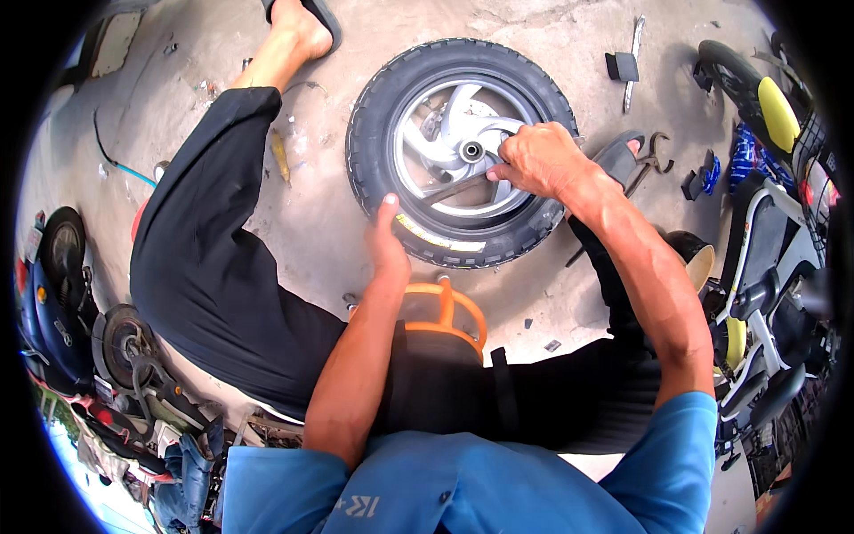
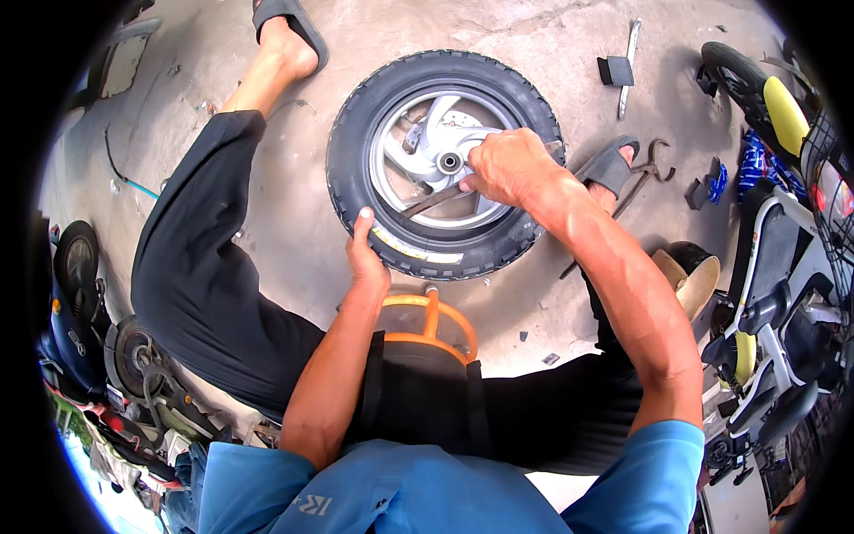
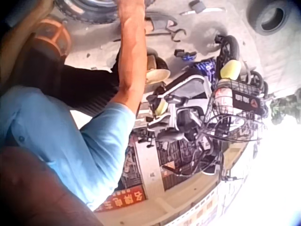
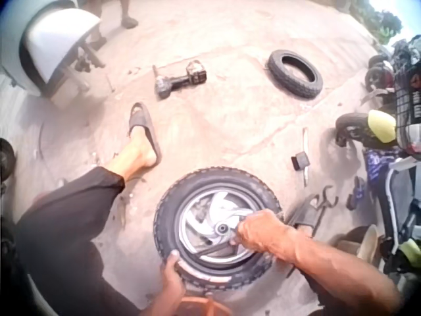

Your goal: The person unpacks a new scooter tire from its plastic wrapping and places it onto a metal rim. Using tire levers, they pry the tire bead over the rim edge to secure it. Finally, they attach an air hose to the valve stem to inflate the tire.

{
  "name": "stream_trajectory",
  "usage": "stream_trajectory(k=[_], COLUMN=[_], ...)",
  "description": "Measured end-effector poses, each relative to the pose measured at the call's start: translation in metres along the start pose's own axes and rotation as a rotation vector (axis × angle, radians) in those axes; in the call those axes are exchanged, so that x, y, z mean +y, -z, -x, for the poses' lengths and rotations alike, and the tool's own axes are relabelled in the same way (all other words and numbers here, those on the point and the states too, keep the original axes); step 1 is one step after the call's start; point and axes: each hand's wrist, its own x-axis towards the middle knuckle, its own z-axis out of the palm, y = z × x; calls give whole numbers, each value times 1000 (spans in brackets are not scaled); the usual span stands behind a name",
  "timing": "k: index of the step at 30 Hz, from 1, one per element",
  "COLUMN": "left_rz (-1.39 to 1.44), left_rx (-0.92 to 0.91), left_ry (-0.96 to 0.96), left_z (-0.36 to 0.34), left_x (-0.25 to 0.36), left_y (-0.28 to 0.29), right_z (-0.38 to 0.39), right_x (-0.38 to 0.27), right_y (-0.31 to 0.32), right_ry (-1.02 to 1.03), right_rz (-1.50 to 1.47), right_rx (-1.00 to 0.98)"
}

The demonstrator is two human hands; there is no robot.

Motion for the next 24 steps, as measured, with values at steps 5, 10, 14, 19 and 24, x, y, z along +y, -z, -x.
stream_trajectory(k=[5, 10, 14, 19, 24], left_rz=[-486, -1089, -1192, -1229, -1195], left_rx=[177, 109, 47, 22, 53], left_ry=[-464, -509, -449, -489, -558], left_z=[-9, -28, -58, -47, -57], left_x=[32, 132, 128, 123, 116], left_y=[-27, -85, -76, -76, -68], right_z=[14, 28, 28, 31, 11], right_x=[-50, -31, -29, -38, -40], right_y=[43, 41, 34, 46, 59], right_ry=[0, -287, -329, -350, -277], right_rz=[261, 255, 181, 198, 280], right_rx=[31, -57, -20, -95, -273])
